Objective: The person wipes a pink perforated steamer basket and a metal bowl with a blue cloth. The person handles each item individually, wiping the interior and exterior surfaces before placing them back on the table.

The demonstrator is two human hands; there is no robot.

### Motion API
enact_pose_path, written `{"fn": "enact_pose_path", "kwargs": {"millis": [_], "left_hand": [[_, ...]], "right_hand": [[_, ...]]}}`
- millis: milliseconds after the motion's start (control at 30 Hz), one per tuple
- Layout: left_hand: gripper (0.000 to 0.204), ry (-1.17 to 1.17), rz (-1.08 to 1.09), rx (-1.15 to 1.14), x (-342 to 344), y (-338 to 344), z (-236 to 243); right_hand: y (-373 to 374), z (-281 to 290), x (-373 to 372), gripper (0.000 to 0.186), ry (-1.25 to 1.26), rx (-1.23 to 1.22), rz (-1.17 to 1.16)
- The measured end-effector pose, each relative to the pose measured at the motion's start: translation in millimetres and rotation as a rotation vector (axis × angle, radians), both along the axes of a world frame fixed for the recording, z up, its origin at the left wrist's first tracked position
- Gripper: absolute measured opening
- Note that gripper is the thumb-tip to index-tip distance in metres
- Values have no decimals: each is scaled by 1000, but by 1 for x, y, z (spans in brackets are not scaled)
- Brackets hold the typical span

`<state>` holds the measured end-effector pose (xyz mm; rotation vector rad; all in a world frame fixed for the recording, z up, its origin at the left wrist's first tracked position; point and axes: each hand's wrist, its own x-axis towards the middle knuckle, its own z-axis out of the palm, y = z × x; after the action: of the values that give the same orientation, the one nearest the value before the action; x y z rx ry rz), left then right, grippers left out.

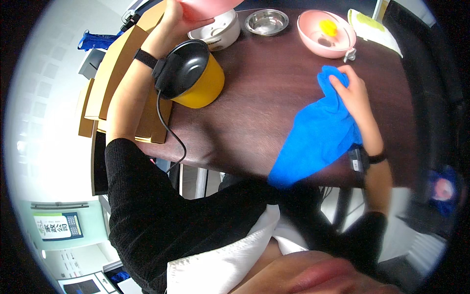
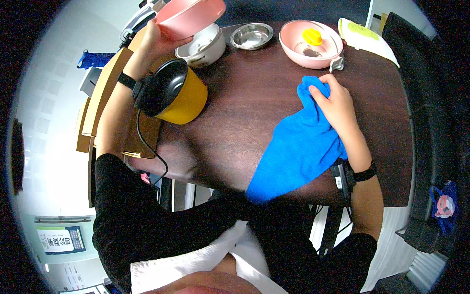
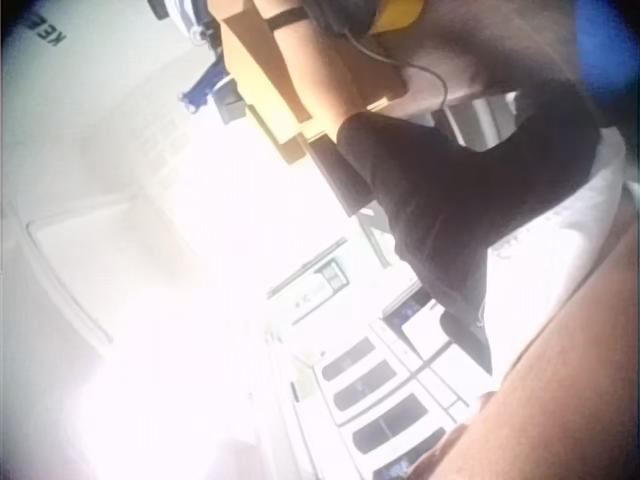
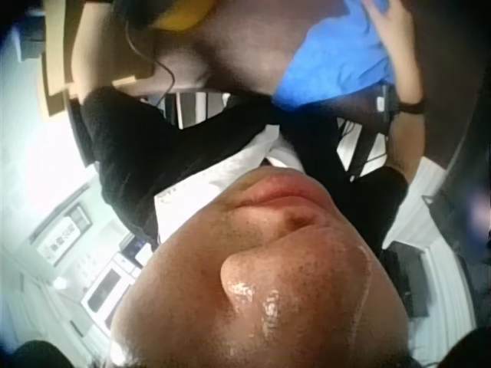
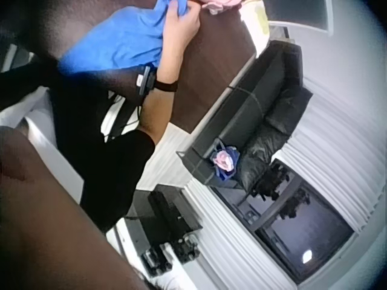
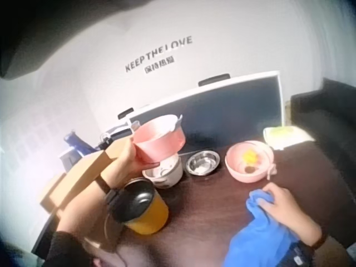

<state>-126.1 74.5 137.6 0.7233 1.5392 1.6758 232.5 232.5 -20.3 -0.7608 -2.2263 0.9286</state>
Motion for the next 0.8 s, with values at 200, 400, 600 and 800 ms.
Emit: {"fn": "enact_pose_path", "kwargs": {"millis": [200, 400, 600, 800], "left_hand": [[67, -214, 35, 48, 10, 54, -5], [71, -238, -74, 84, 26, 102, -19], [66, -217, 29, 35, 19, 141, -62], [61, -182, 119, 5, 9, 150, -87]], "right_hand": [[1, -1, 0, 28, 10, 2, 6], [-4, -4, -4, 28, 47, 73, 28], [-5, -5, -2, 28, 38, 58, 18], [-5, -5, -2, 29, 38, 86, 32]]}}
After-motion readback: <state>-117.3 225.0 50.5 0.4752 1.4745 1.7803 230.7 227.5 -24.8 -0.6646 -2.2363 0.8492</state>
